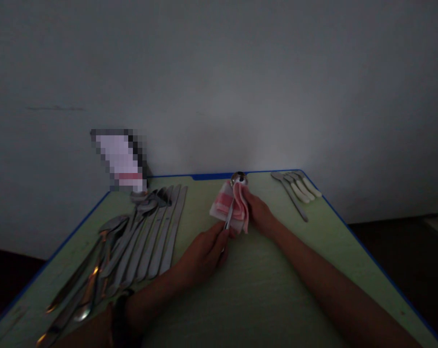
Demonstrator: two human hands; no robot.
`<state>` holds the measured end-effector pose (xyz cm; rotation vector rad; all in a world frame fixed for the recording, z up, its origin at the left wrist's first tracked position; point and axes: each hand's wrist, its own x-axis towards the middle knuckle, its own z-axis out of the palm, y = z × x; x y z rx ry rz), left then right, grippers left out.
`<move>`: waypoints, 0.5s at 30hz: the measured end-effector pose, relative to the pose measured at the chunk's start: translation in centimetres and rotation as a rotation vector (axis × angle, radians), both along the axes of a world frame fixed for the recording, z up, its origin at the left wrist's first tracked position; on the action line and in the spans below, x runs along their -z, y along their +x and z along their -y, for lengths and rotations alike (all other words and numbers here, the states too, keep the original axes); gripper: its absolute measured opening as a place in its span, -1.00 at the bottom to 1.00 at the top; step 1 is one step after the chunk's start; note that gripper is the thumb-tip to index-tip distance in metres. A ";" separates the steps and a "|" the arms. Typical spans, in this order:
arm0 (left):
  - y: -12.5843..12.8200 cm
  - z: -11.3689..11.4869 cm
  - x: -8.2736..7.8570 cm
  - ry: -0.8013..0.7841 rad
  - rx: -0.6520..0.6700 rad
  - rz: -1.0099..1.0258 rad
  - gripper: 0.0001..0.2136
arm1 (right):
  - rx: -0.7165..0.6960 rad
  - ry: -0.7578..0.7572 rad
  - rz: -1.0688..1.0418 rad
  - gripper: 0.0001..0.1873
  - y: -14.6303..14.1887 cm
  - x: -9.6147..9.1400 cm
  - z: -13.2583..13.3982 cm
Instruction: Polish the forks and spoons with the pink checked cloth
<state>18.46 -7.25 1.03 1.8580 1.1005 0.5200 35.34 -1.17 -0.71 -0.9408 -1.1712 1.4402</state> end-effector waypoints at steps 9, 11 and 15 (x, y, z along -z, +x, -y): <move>0.0 0.3 -0.4 0.051 0.051 -0.134 -0.75 | 0.005 -0.019 -0.195 -0.68 0.0 0.6 -0.5; 0.0 0.4 -0.4 0.066 0.062 -0.144 -0.75 | 0.002 -0.024 -0.163 -0.70 0.1 0.7 -0.6; 0.0 0.3 -0.4 0.082 0.082 -0.167 -0.75 | 0.082 -0.092 -0.205 -0.82 0.1 0.5 -0.6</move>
